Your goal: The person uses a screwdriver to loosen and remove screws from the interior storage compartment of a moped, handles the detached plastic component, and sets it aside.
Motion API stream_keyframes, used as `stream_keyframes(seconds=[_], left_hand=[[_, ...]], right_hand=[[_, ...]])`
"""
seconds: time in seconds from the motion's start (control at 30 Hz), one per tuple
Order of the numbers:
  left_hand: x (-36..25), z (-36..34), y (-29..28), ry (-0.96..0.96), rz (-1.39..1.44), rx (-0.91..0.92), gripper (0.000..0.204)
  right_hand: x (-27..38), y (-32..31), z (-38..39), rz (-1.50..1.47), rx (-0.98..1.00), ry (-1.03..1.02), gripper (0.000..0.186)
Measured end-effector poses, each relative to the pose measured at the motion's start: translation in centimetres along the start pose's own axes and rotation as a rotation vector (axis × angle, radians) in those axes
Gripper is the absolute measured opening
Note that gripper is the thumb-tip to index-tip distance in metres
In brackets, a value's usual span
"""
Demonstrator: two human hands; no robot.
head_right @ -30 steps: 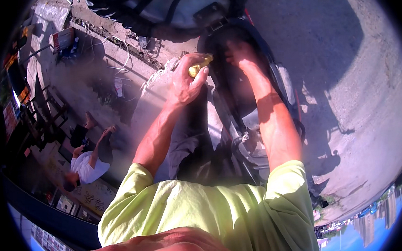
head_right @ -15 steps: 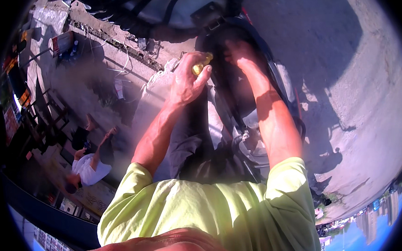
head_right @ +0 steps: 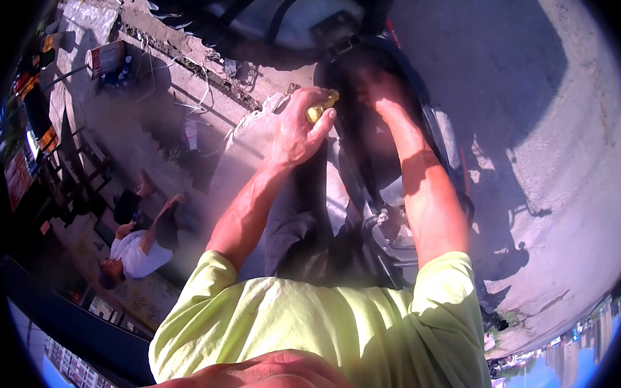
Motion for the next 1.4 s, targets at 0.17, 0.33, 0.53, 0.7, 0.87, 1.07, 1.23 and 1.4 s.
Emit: stream_keyframes(seconds=[0.17, 0.33, 0.53, 0.7, 0.87, 1.07, 1.23, 1.4], left_hand=[[-0.2, -0.2, 0.0, -0.025, -0.021, -0.024, 0.033], [-0.3, -0.2, 0.3, -0.166, 0.042, -0.059, 0.032], [-0.1, -0.1, 1.1, -0.289, 0.055, -0.089, 0.031], [-1.1, -0.7, 1.1, -0.211, -0.008, -0.104, 0.031], [-1.2, -0.6, 0.8, -0.157, -0.034, -0.101, 0.031], [-1.1, -0.6, 0.7, -0.164, -0.066, -0.077, 0.032], [-0.9, -0.5, 0.8, -0.214, -0.022, -0.121, 0.031], [-0.7, -0.1, 1.3, -0.279, -0.014, -0.185, 0.030]], right_hand=[[-0.7, 0.1, -0.5, -0.035, -0.023, 0.019, 0.047], [-1.3, -0.1, -1.0, -0.031, -0.018, 0.022, 0.049], [-0.6, -0.2, -0.4, -0.016, 0.016, 0.015, 0.052], [-0.6, -0.3, -0.4, -0.012, 0.019, -0.003, 0.055], [-0.6, -0.2, -0.4, -0.005, 0.009, -0.011, 0.055], [-0.4, -0.1, -0.2, 0.003, 0.011, -0.016, 0.054], [-0.7, -0.2, -0.4, -0.005, 0.008, -0.011, 0.053], [-0.4, 0.0, -0.1, 0.003, -0.005, -0.002, 0.052]])
Point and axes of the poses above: each hand's wrist, its own z-axis away from the middle knuckle, its own y-axis out of the palm, x = y × z, the point moved 1 cm from there along -z, towards the middle knuckle, and after that the axes turned 1 degree about -y, right-handed, at the moved point
